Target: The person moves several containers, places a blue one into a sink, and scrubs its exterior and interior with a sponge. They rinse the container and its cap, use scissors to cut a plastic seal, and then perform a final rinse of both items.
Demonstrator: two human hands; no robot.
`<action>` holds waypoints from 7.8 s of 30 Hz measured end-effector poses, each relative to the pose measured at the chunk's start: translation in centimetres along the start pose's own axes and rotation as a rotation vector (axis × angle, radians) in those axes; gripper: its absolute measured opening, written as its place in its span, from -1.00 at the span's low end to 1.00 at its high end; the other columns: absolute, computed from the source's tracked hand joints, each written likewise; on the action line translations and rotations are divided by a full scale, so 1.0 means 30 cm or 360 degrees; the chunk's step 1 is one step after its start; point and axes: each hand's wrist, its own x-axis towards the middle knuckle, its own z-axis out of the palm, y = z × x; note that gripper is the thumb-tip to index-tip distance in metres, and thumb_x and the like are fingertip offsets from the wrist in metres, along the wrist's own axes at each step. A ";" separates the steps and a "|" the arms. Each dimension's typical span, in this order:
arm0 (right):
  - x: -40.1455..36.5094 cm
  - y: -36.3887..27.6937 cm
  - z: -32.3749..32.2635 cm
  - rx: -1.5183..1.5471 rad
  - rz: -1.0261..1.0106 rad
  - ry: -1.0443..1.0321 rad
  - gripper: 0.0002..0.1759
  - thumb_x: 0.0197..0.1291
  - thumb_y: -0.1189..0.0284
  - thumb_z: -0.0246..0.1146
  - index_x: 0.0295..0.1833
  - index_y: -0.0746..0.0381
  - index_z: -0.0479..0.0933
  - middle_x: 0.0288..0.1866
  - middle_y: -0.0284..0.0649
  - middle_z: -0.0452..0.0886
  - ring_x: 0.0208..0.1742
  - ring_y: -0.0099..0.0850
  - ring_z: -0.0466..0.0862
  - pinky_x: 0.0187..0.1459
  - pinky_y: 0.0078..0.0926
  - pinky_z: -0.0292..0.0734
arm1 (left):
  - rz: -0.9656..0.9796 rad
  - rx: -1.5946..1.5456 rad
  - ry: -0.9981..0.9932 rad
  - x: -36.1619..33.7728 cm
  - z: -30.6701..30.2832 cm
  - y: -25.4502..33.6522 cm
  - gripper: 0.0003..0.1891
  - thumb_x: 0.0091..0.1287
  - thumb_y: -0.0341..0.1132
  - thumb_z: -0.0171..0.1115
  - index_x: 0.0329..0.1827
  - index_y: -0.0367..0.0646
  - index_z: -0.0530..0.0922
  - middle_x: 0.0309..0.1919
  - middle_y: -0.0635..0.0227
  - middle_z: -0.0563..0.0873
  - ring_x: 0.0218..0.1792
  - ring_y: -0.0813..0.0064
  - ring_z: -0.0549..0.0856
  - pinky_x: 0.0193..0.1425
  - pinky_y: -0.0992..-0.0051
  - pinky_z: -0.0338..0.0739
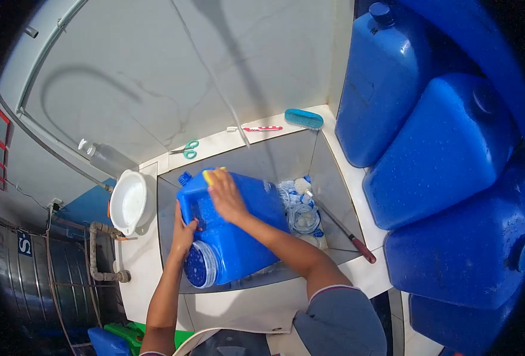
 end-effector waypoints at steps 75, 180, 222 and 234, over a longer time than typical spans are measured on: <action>0.064 -0.179 -0.078 -0.0324 -0.0742 -0.1294 -0.53 0.08 0.42 0.11 0.12 0.40 0.42 0.09 0.10 0.48 0.24 -0.06 0.42 0.35 -0.21 0.15 | 0.0412 0.0820 0.0207 0.087 0.007 -0.011 -0.52 0.36 -0.14 0.09 0.25 -0.23 0.37 -0.25 0.28 0.64 -0.38 0.53 0.58 -0.23 0.52 0.49; 0.572 -0.262 -0.598 0.0556 0.1120 -0.1021 -0.84 0.02 0.69 0.02 -0.35 0.50 0.52 -0.47 0.00 0.61 -0.48 -0.25 0.69 -0.40 -0.45 0.69 | 0.0458 0.1233 0.0011 -0.047 0.077 0.150 -0.51 0.28 0.05 0.07 -0.06 -0.26 0.50 -0.32 -0.12 0.66 -0.28 -0.15 0.64 -0.19 0.03 0.50; -0.244 -0.339 -0.577 -0.0647 -0.0217 -0.1101 -0.44 0.31 0.03 -0.02 -0.55 0.24 0.49 -0.66 -0.02 0.54 -0.60 -0.03 0.57 -0.55 -0.10 0.47 | 0.0078 0.1691 -0.0641 -0.280 0.079 0.238 -0.55 0.27 0.04 0.07 -0.26 -0.25 0.56 -0.70 0.08 0.57 -0.47 -0.03 0.62 -0.26 0.13 0.51; -0.326 -0.346 -0.597 -0.0597 -0.0400 -0.1021 -0.46 0.29 0.02 0.02 -0.57 0.22 0.46 -0.71 -0.10 0.52 -0.67 -0.13 0.55 -0.63 -0.21 0.43 | 0.0498 0.1362 -0.0657 -0.500 0.008 0.236 -0.42 0.08 -0.14 0.39 0.05 -0.36 0.41 -0.19 -0.03 0.59 -0.24 0.07 0.65 -0.19 0.25 0.53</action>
